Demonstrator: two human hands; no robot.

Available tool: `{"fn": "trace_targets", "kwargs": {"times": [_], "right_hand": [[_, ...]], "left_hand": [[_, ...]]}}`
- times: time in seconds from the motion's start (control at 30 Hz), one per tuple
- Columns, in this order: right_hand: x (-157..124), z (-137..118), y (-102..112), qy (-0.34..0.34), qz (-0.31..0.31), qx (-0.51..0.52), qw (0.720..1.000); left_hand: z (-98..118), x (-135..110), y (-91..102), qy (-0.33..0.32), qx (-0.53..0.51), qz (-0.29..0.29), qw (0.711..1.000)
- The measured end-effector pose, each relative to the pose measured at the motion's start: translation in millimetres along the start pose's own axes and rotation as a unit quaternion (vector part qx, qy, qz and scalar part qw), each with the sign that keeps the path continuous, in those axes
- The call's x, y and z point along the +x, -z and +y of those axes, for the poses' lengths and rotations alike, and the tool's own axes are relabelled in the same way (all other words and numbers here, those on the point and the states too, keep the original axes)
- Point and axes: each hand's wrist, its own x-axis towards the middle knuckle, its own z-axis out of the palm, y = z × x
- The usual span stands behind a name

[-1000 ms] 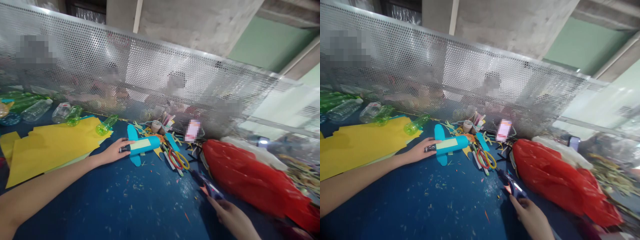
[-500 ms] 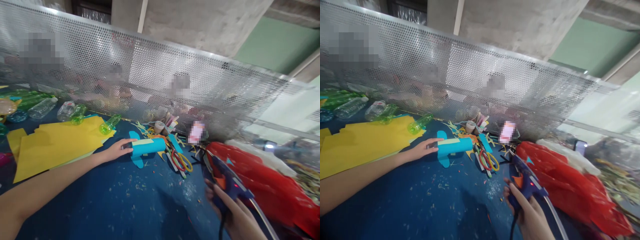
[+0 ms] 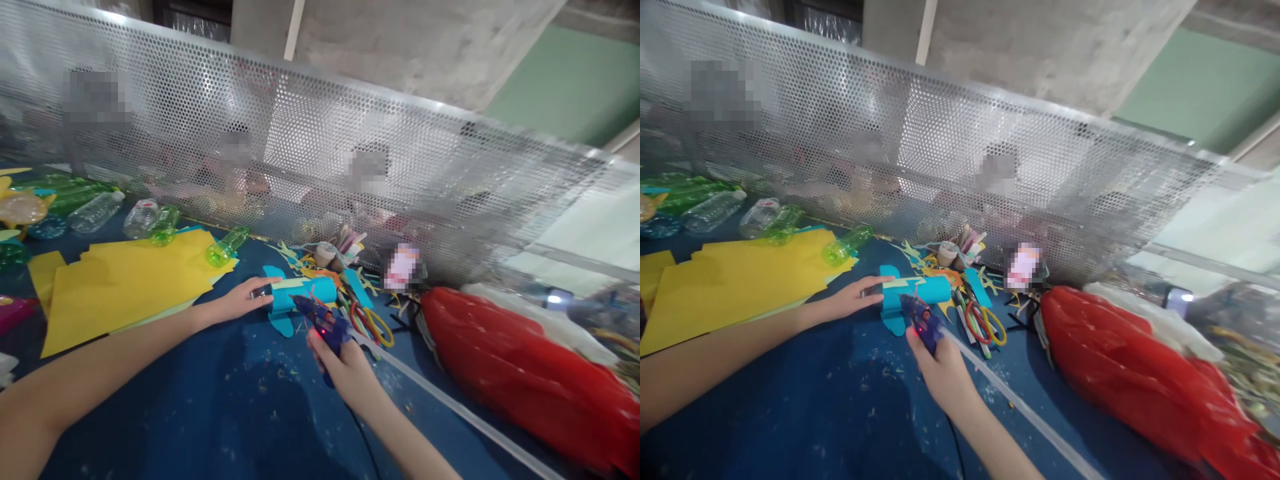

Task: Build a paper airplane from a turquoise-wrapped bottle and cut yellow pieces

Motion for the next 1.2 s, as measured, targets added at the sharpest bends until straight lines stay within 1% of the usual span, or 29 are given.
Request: {"fn": "trace_targets", "kwargs": {"times": [0.1,0.27,0.4,0.53,0.8,1.0,1.2], "right_hand": [[5,-1,-8,-0.014,-0.044,-0.011,0.999],[11,-7,-17,-0.015,-0.053,0.024,0.998],[14,-8,-21,-0.025,-0.058,0.035,0.997],[15,-8,-23,-0.027,-0.053,0.056,0.997],[16,-15,-25,-0.054,-0.052,0.112,0.991],[20,-12,-18,-0.082,-0.05,0.107,0.99],[16,-23,-22,-0.091,-0.068,0.116,0.987]], "left_hand": [[1,0,-0.6,-0.005,-0.006,0.002,1.0],[1,0,-2.0,-0.009,-0.002,0.008,1.0],[-2,1,-3.6,-0.003,-0.003,0.012,1.0],[-2,1,-3.1,-0.009,0.009,0.005,1.0],[1,0,-2.7,-0.012,0.03,0.0,0.999],[0,-1,-3.3,-0.011,0.028,0.0,1.0],[4,-1,-1.4,-0.014,0.037,-0.006,0.999]]}}
